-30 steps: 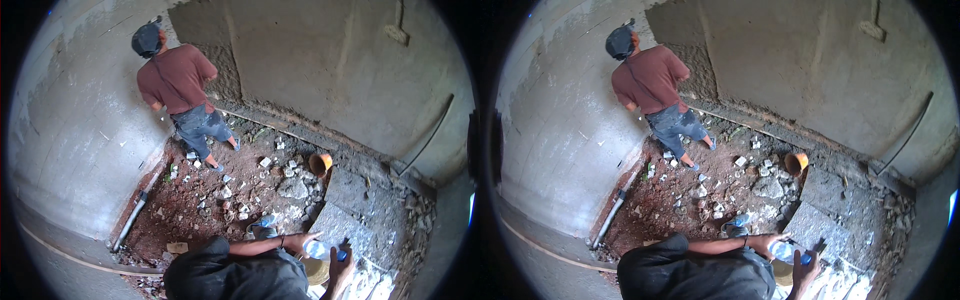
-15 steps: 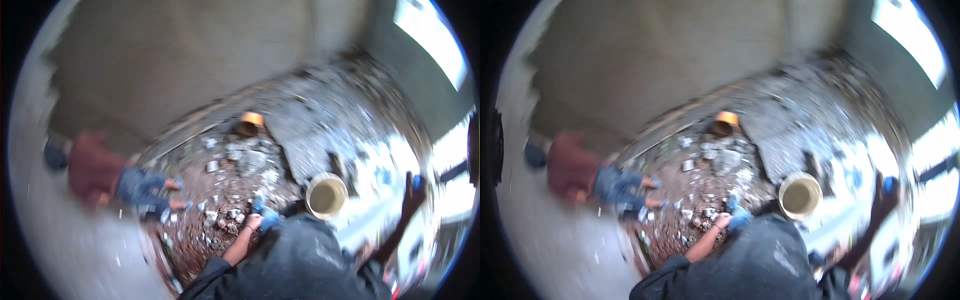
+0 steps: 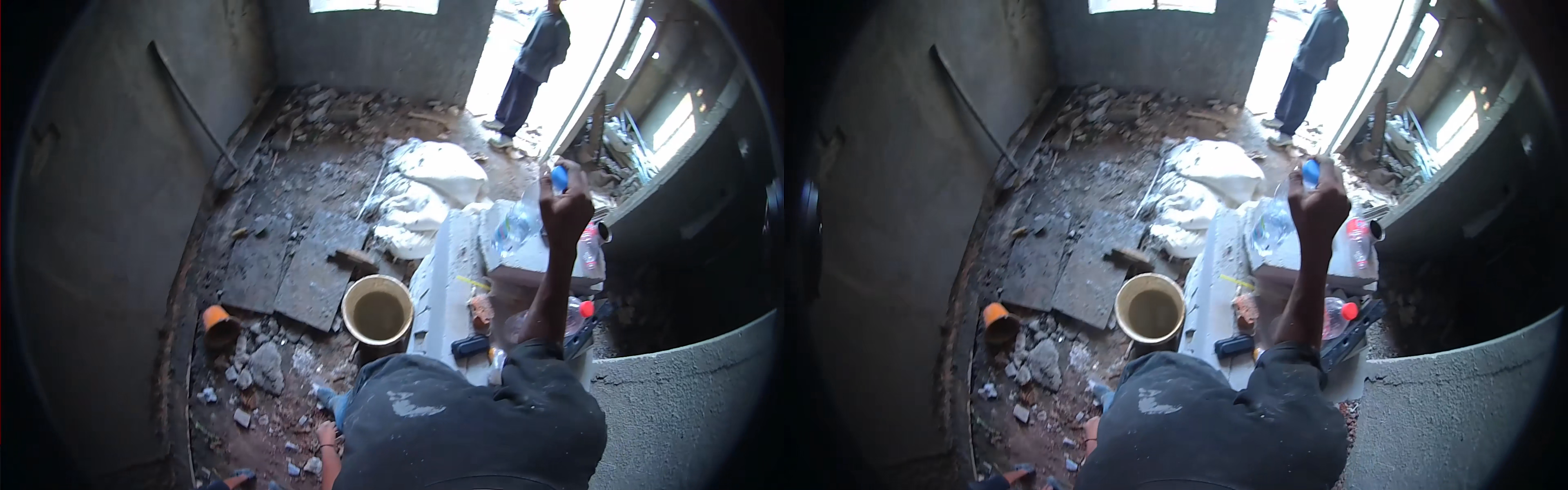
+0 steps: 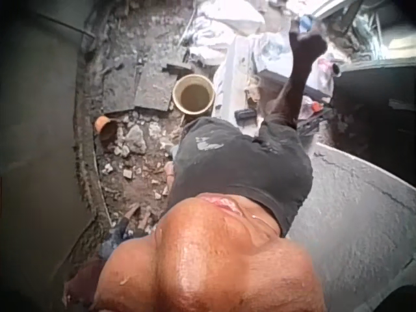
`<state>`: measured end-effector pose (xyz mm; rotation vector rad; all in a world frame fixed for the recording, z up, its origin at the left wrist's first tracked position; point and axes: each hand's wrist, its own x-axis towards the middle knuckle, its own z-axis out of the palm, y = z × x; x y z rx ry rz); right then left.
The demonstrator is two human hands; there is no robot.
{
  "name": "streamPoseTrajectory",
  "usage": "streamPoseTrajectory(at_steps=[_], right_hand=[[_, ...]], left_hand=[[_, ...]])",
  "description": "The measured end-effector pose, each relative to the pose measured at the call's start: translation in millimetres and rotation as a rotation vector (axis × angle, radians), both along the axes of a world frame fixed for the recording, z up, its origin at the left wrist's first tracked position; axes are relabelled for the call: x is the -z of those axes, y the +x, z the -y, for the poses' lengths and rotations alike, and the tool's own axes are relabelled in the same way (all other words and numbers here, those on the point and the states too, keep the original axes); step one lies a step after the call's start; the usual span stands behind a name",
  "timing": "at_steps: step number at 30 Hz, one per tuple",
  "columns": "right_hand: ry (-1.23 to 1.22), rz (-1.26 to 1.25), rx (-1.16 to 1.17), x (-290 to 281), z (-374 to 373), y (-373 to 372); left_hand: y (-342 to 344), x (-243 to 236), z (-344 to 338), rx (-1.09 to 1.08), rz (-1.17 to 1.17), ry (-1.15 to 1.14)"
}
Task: The person pours water from a plastic bottle into a bucket of mortar mix. The person then scoops mortar from a bucket and applies it onto the wall using a trowel.
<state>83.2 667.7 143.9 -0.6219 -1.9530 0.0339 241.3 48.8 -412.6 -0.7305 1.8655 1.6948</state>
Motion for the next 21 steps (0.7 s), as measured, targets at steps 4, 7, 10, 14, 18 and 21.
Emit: streamPoseTrajectory(at_steps=[4,7,10,14,18,21], right_hand=[[-0.092,0.26,0.23,17,-31,16],[-0.19,0.442,0.42,44,-55,16],[-0.189,0.377,0.442,48,-55,13],[-0.202,0.408,0.483,48,-63,17],[-0.221,0.542,0.488,30,-47,12],[-0.246,0.58,0.501,46,-67,5]], left_hand=[[-50,-26,-23,-0.039,0.098,0.013],[-84,-43,-28,-0.098,0.159,-0.006],[-89,-46,-38,-0.044,0.158,-0.061],[-87,-55,-45,0.059,0.162,-0.131],[-65,-39,-27,0.048,0.182,-0.179],[-62,-35,-16,0.009,0.262,-0.133]])
